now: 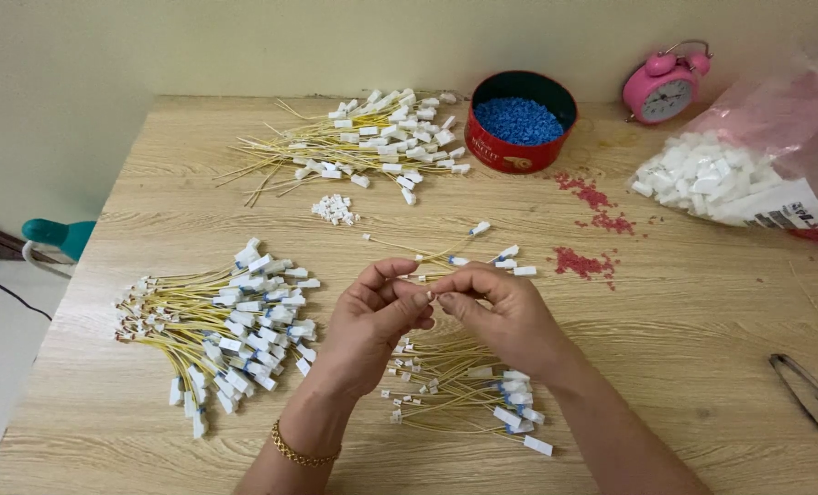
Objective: Assemble small red components into white connectors at the end of yellow wire bundles.
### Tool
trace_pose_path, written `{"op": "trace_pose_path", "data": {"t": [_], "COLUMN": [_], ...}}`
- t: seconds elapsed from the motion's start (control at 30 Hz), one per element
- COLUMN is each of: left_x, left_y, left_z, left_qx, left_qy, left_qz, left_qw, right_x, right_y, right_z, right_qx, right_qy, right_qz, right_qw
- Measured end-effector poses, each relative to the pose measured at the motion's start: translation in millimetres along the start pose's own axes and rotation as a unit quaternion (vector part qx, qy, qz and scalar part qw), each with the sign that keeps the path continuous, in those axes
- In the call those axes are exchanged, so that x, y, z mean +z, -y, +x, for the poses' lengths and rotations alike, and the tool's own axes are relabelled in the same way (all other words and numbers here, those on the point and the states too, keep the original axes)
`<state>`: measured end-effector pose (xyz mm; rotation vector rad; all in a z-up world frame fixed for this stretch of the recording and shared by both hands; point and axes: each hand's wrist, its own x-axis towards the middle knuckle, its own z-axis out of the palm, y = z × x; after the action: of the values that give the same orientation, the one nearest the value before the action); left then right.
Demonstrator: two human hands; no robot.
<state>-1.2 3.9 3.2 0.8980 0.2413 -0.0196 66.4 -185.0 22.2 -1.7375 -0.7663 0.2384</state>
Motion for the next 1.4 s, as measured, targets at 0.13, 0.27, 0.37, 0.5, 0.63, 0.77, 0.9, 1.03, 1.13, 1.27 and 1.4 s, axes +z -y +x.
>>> {"op": "trace_pose_path", "data": {"t": [0.13, 0.27, 0.37, 0.5, 0.63, 0.77, 0.9, 1.03, 1.13, 1.27, 1.4], "left_x": [-1, 1, 1, -10, -9, -14, -28, -27, -29, -34, -32], "left_y": [-4, -3, 2, 15, -8, -33, -21, -9, -3, -1, -5], "left_z": [-2, -14, -23, -23, -20, 7, 43, 58, 62, 61, 53], "left_qx": [0.014, 0.02, 0.014, -0.015, -0.027, -0.001, 0.126, 0.182, 0.144, 0.18, 0.194], "left_qy": [0.03, 0.042, 0.029, 0.006, 0.022, 0.001, -0.046, -0.058, -0.076, -0.085, -0.105], "left_qz": [0.031, 0.09, 0.146, 0.175, 0.24, 0.576, 0.701, 0.727, 0.748, 0.753, 0.716], "left_qw": [0.999, 0.995, 0.989, 0.984, 0.97, 0.818, 0.701, 0.66, 0.643, 0.627, 0.663], "right_x": [-1, 2, 6, 13, 18, 7, -36, -84, -107, -113, -106], "right_y": [11, 21, 25, 22, 14, -9, -29, -48, -73, -85, -76], "right_z": [-1, -8, -13, -19, -21, -26, -22, -11, -7, 0, 8], "right_qx": [0.158, 0.089, 0.085, 0.029, 0.091, 0.116, 0.068, 0.194, 0.258, 0.234, 0.222], "right_qy": [0.002, -0.008, 0.006, 0.026, 0.05, 0.088, -0.046, -0.135, -0.194, -0.165, -0.101], "right_qz": [0.078, -0.005, -0.038, -0.157, -0.181, -0.176, -0.21, -0.241, -0.325, -0.382, -0.452], "right_qw": [0.984, 0.996, 0.996, 0.987, 0.978, 0.974, 0.974, 0.941, 0.889, 0.879, 0.858]}}
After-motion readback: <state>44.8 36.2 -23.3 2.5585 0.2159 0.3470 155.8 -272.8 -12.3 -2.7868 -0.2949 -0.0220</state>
